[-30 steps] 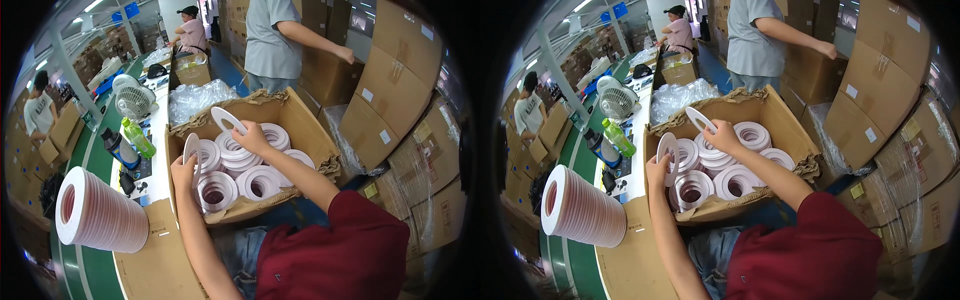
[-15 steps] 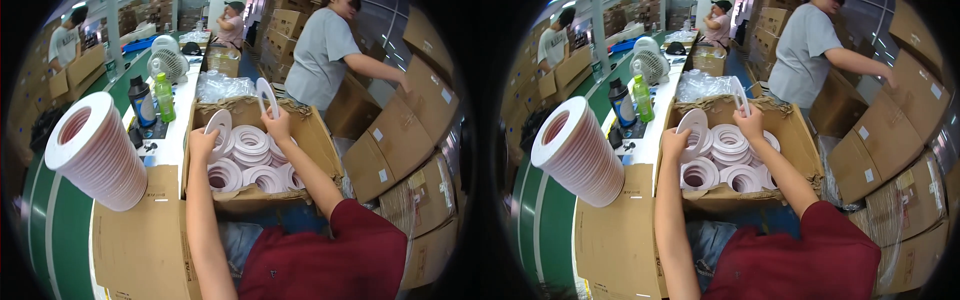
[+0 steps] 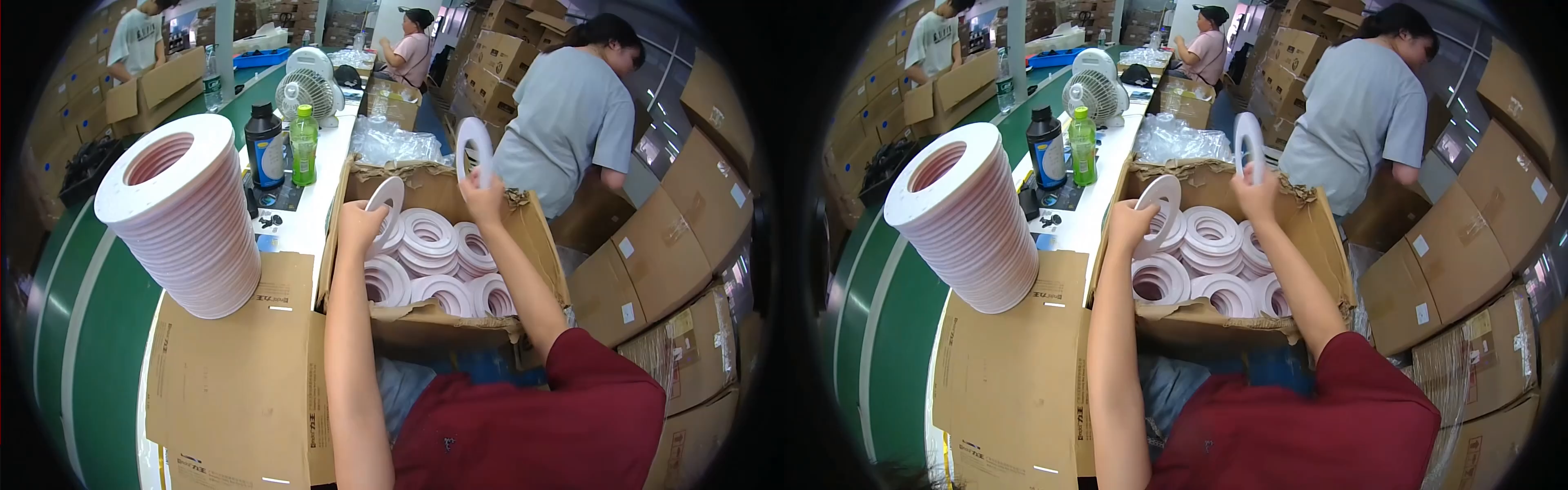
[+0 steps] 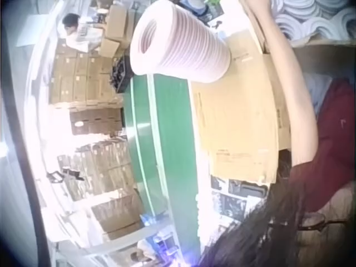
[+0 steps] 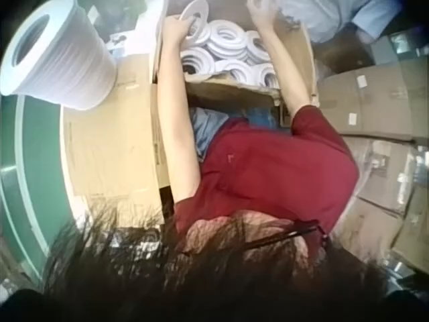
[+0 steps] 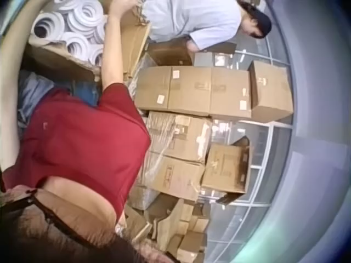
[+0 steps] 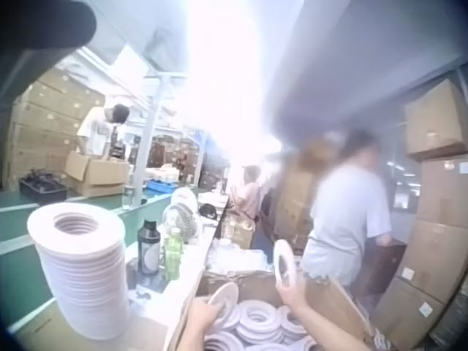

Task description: Packing white plastic rings into a cardboard box.

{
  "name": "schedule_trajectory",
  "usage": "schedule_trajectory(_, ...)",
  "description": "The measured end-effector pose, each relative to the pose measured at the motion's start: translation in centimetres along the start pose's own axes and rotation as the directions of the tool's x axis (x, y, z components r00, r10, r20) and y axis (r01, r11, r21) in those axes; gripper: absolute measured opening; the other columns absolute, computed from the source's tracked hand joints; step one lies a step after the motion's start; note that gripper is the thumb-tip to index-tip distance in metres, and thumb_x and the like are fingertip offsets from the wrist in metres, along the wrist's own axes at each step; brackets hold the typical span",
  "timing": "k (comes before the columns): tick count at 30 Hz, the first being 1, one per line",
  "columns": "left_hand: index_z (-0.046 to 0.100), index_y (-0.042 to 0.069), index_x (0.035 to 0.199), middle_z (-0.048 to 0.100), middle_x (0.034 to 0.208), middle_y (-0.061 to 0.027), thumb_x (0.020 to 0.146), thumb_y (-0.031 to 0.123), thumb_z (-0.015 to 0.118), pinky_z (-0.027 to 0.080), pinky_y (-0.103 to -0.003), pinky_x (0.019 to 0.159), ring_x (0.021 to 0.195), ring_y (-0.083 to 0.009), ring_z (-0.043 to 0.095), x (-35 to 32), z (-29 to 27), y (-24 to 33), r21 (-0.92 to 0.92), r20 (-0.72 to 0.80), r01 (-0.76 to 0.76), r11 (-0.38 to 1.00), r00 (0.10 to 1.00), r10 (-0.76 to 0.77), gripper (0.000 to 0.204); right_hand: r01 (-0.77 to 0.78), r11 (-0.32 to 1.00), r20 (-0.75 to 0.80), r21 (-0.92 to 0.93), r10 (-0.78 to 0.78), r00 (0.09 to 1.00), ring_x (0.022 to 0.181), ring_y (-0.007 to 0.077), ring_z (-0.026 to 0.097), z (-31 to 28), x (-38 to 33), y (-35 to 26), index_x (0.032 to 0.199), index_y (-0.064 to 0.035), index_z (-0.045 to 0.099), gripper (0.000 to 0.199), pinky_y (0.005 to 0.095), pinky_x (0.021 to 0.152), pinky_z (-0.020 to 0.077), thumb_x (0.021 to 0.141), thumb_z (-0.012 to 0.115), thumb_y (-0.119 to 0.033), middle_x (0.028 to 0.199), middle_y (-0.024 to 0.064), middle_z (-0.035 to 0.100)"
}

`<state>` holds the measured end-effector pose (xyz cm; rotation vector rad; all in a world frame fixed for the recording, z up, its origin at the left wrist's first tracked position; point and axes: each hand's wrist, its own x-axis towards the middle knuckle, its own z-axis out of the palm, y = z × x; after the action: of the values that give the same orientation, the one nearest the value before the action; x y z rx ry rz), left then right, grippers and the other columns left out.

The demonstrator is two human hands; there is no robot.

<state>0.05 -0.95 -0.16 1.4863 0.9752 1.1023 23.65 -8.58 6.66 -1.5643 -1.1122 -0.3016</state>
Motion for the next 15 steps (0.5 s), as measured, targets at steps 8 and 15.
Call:
schedule_trajectory(8,0.073,-0.005,0.082,0.067,0.064,-0.0136,0.072,0.03,0.075,0.05,-0.034,0.056,0.057,-0.0195,0.065,-0.3,0.2,1.6,-0.05,0.058,0.062,0.997,0.997,-0.059,0.036,-0.073,0.99,0.009,0.122,0.073,0.997,0.055,0.0163,0.056,-0.6,-0.8,2.0,0.076,-0.0046,0.063,0.011,0.0293,0.056,0.045,0.066,0.068,-0.009,0.061,0.0075,0.059)
schedule_trajectory(15,0.072,-0.005,0.078,0.066,0.062,-0.014,0.071,0.03,0.074,0.05,-0.035,0.058,0.058,-0.0202,0.065,-0.2,0.1,2.0,-0.107,0.028,0.06,0.992,0.998,-0.057,0.036,0.14,0.985,0.188,0.101,-0.157,0.97,0.053,0.0195,0.055,-0.2,-2.4,1.7,0.077,-0.0044,0.064,0.009,0.0305,0.056,0.0467,0.07,0.065,-0.009,0.064,0.0098,0.06)
